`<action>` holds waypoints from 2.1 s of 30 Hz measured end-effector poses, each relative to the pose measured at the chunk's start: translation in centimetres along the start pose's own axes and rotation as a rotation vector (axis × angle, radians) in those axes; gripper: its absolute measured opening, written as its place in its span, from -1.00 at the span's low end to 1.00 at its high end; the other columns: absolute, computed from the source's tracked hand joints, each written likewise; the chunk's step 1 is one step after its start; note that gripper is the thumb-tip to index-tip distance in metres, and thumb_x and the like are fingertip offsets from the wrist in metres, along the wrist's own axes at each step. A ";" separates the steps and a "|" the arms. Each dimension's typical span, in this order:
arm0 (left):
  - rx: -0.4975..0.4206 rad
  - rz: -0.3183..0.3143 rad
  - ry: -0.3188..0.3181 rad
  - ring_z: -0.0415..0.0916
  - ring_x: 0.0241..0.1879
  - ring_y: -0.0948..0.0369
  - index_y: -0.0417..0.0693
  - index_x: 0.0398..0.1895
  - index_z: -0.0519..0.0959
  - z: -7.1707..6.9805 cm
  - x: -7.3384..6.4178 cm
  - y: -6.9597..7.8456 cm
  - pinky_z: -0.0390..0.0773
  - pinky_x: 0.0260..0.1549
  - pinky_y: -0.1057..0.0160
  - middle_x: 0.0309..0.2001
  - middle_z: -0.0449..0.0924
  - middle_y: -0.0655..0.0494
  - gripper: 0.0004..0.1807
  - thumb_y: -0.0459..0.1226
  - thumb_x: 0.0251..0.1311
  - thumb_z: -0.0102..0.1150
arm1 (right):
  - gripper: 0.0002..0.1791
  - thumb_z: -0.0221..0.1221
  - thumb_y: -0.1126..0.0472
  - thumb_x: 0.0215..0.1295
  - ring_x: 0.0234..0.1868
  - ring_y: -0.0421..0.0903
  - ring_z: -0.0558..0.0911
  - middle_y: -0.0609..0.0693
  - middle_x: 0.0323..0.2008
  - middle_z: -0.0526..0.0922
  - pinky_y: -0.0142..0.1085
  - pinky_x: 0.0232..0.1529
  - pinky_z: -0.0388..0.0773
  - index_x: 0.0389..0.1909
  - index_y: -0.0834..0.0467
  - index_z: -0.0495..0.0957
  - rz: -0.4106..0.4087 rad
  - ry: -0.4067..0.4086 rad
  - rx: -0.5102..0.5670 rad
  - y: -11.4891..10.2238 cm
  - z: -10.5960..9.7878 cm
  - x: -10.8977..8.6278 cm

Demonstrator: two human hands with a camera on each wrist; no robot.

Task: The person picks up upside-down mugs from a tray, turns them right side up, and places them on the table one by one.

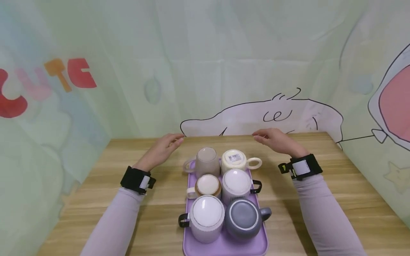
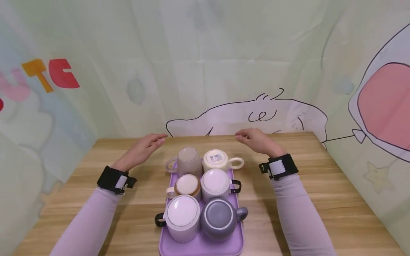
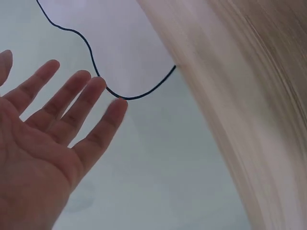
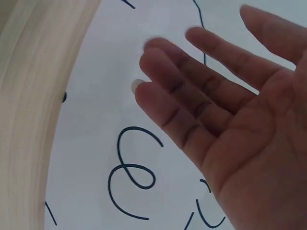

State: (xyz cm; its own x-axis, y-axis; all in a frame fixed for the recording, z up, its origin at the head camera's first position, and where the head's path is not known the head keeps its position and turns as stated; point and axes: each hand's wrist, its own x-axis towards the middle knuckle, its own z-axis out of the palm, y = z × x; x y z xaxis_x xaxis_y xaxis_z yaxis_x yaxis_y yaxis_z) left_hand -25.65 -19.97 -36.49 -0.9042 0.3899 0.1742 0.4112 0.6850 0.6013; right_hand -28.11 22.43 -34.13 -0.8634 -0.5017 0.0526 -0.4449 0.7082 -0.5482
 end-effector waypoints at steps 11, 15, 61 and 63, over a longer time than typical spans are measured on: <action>0.005 0.112 0.040 0.43 0.05 0.09 0.02 0.25 0.44 0.3 -0.5 2.6 0.52 0.03 -0.01 0.12 0.49 0.01 -0.51 0.07 0.44 -0.16 | -0.65 0.24 0.03 0.27 -0.24 -0.04 0.55 0.02 -0.22 0.62 -0.17 -0.25 0.55 -0.04 0.16 0.59 -0.063 -0.212 -0.040 -1.5 0.2 -0.5; 0.018 0.167 0.045 0.45 0.01 0.12 0.05 0.22 0.46 0.5 -0.3 4.2 0.54 -0.01 0.02 0.10 0.52 0.04 -0.53 0.07 0.43 -0.14 | -0.66 0.33 0.10 0.14 -0.30 -0.03 0.52 0.01 -0.33 0.58 -0.22 -0.30 0.51 -0.12 0.19 0.59 -0.074 -0.288 -0.045 -1.8 0.6 -0.3; -0.018 0.322 0.030 0.49 -0.02 0.30 0.11 0.09 0.56 2.2 -0.7 8.7 0.56 -0.06 0.20 0.09 0.58 0.21 -0.64 0.01 0.43 -0.08 | -0.81 0.37 0.23 0.09 -0.55 -0.14 0.44 -0.10 -0.62 0.52 -0.33 -0.55 0.42 -0.64 0.06 0.58 -0.090 -0.164 -0.314 -2.9 2.0 0.7; -0.027 0.330 0.025 0.49 0.00 0.28 0.08 0.09 0.56 2.3 -0.7 8.8 0.56 -0.06 0.20 0.09 0.58 0.18 -0.64 0.00 0.43 -0.08 | -0.82 0.36 0.22 0.10 -0.53 -0.13 0.44 -0.09 -0.61 0.54 -0.30 -0.51 0.42 -0.62 0.07 0.60 -0.097 -0.135 -0.314 -3.0 1.6 0.6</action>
State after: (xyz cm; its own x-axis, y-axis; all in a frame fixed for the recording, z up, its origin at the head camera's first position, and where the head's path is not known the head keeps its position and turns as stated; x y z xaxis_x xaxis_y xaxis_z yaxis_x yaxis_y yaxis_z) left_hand -21.15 -12.83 -33.10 -0.7255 0.5727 0.3816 0.6793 0.5075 0.5300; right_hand -26.89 19.21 -33.77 -0.7837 -0.6204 -0.0305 -0.5928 0.7616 -0.2618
